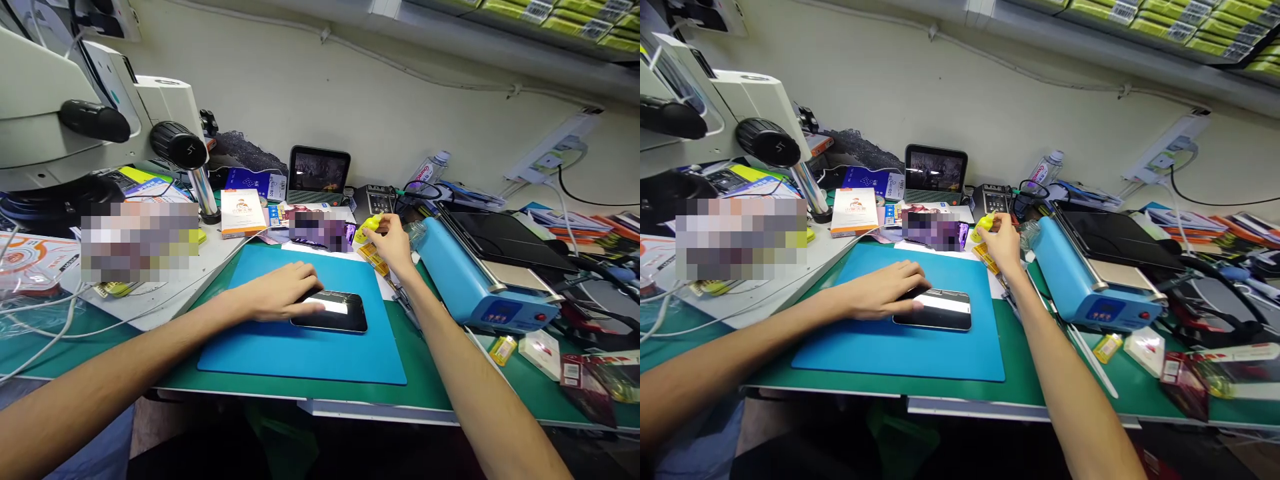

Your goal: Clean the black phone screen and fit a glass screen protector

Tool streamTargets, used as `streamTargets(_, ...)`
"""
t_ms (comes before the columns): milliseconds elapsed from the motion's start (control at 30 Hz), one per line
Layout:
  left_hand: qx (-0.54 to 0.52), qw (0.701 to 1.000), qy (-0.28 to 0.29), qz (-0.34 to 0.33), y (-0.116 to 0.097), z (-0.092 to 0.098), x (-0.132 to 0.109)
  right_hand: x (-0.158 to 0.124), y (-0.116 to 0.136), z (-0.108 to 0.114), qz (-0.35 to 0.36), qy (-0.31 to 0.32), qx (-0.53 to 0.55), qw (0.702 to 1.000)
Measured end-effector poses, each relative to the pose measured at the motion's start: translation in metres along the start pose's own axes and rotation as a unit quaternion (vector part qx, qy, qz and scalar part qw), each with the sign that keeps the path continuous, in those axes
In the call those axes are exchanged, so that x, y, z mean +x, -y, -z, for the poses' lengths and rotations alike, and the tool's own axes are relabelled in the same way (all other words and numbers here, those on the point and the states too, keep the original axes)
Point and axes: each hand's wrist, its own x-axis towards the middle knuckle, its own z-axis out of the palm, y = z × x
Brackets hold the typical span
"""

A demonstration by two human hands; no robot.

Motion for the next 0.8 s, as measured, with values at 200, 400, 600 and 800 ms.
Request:
streamTargets(200,-0.316,0.926,-0.166,0.12,0.008,-0.012,0.004,-0.037,0.02,0.022,0.021,-0.031,0.047,0.998)
streamTargets(400,-0.448,0.826,-0.277,0.198,0.029,-0.016,0.016,-0.123,0.044,0.049,0.1,0.084,0.06,0.99)
streamTargets(600,-0.484,0.799,-0.287,0.212,0.026,-0.012,0.018,-0.166,0.053,0.053,0.202,0.115,0.003,0.973)
streamTargets(800,-0.489,0.797,-0.278,0.221,0.026,-0.011,0.018,-0.167,0.06,0.049,0.282,0.138,-0.014,0.949)
